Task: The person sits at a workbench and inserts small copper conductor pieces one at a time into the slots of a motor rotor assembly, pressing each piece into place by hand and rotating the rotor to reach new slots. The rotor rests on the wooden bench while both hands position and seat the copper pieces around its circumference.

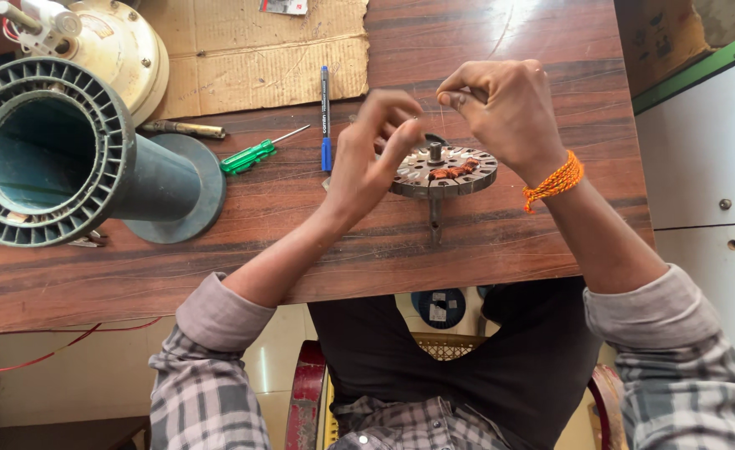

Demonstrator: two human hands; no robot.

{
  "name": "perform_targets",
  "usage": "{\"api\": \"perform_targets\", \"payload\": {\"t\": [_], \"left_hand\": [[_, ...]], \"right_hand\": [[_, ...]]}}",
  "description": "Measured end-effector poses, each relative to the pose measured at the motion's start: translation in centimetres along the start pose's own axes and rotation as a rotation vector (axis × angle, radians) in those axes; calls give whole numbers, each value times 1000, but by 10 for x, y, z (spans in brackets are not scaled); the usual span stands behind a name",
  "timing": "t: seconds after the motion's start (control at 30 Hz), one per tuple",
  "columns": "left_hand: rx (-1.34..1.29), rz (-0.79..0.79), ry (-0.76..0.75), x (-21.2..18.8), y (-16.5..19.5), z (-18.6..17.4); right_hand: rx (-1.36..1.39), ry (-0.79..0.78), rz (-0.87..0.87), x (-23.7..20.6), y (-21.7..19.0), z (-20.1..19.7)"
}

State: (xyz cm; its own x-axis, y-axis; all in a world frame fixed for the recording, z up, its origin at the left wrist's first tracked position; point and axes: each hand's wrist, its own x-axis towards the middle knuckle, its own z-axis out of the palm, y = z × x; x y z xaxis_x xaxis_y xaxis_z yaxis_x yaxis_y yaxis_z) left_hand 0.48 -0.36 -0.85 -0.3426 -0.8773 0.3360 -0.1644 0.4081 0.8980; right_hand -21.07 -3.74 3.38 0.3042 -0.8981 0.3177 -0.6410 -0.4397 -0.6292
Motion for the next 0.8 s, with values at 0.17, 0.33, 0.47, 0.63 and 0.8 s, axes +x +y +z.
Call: {"api": "perform_targets", "payload": {"t": [0.17,0.33,0.47,0.63,0.8], "left_hand": [[-125,-341,-117,15,-2,14],[-301,-373,-490,29,-22,9],[-483,-125,-613,32,-36,-13],[-482,-6,-650,36,-37,-20],[-457,20,-631,38,-30,-19]], "right_hand": [[-21,30,-139,-5,7,1],[-41,23,-138,-1,-3,-5],[4,14,-45,-27,-35,-23],[51,-18,66,-65,-77,-25],[40,31,26,-90,-90,0]]}}
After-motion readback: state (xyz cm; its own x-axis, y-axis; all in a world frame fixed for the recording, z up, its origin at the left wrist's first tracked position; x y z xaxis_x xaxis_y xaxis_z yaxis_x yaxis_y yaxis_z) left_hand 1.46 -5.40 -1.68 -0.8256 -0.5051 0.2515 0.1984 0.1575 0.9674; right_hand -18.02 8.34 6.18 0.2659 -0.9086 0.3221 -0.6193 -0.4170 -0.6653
